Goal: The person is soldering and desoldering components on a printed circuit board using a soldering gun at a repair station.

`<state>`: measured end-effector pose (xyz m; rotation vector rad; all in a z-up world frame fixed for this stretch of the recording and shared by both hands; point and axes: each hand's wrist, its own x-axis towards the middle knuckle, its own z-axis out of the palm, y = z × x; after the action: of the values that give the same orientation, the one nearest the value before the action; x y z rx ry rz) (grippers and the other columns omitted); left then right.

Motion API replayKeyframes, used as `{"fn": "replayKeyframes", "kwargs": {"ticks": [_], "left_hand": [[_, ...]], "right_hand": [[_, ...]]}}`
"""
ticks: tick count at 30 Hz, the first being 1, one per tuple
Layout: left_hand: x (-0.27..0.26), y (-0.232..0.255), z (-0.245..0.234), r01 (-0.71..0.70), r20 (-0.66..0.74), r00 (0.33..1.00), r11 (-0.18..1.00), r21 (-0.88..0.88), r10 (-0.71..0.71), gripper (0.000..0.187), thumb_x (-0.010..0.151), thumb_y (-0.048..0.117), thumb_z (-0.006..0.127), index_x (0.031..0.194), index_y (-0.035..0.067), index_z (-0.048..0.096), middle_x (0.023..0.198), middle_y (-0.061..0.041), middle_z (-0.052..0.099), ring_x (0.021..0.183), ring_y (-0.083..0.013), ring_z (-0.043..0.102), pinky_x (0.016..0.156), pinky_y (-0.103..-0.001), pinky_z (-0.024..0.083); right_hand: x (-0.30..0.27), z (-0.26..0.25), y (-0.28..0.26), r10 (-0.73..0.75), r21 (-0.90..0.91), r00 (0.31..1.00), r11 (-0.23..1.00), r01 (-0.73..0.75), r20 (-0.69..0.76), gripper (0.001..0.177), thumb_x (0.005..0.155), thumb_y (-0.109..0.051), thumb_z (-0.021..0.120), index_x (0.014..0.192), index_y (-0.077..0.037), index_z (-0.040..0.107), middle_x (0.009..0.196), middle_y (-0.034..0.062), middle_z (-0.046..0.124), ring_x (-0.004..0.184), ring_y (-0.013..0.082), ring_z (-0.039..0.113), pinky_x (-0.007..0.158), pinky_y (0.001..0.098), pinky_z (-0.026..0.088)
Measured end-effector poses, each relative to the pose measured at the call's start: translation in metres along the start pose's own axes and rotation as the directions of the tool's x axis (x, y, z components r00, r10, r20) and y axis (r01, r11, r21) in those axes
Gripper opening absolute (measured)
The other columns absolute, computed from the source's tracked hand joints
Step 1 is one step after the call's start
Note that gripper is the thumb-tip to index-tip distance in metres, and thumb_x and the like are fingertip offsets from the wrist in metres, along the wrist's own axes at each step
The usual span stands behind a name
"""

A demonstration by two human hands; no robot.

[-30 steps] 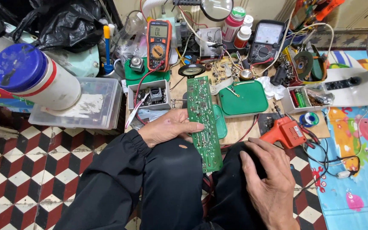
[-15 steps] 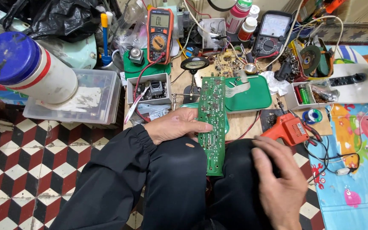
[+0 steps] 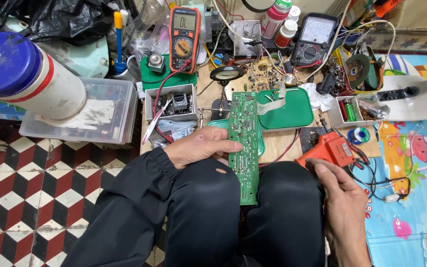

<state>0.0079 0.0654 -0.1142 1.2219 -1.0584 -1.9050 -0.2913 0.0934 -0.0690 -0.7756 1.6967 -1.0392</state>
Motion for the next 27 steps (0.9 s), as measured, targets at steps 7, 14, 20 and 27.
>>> {"fn": "replayKeyframes", "kwargs": {"ticks": [7,14,20,27], "left_hand": [[0.025,-0.042,-0.023,0.186,0.051,0.982,0.874,-0.448,-0.183,0.067,0.094,0.043,0.079,0.145,0.003,0.062,0.101,-0.01,0.071,0.1,-0.0283,0.079,0.093,-0.04,0.069],[0.052,-0.067,-0.029,0.071,0.186,0.982,0.875,-0.479,0.022,0.008,0.108,0.011,0.069,0.107,0.003,0.068,0.105,-0.011,0.072,0.091,-0.0214,0.076,0.089,-0.035,0.068],[0.116,-0.128,-0.054,-0.006,0.208,0.971,0.877,-0.48,0.121,0.025,0.102,0.005,0.081,0.082,0.005,0.065,0.095,-0.01,0.08,0.084,-0.0225,0.083,0.077,-0.031,0.072],[0.085,-0.067,-0.02,-0.093,0.192,0.96,0.879,-0.467,0.204,0.017,0.095,0.011,0.091,0.092,-0.004,0.084,0.088,-0.014,0.084,0.08,-0.0243,0.084,0.079,-0.037,0.073]], "right_hand": [[0.063,-0.035,0.06,0.106,0.181,0.994,0.978,-0.106,0.01,0.018,0.104,-0.006,0.071,0.119,0.001,0.078,0.117,0.0138,0.082,0.108,0.019,0.079,0.099,0.0241,0.062],[0.139,-0.063,0.134,0.218,0.165,0.961,0.968,-0.191,-0.169,0.021,0.1,-0.015,0.079,0.119,-0.007,0.076,0.112,0.0095,0.083,0.107,0.02,0.082,0.09,0.0269,0.066],[0.153,-0.04,0.117,0.169,0.036,0.982,0.985,-0.166,-0.082,0.066,0.106,-0.028,0.077,0.154,0.009,0.05,0.141,0.0276,0.07,0.133,0.0355,0.071,0.112,0.0441,0.058],[0.2,-0.04,0.144,0.045,0.019,0.999,0.999,-0.046,0.028,0.087,0.108,-0.032,0.086,0.158,0.021,0.039,0.128,0.0373,0.068,0.12,0.0403,0.075,0.102,0.0519,0.062]]}}
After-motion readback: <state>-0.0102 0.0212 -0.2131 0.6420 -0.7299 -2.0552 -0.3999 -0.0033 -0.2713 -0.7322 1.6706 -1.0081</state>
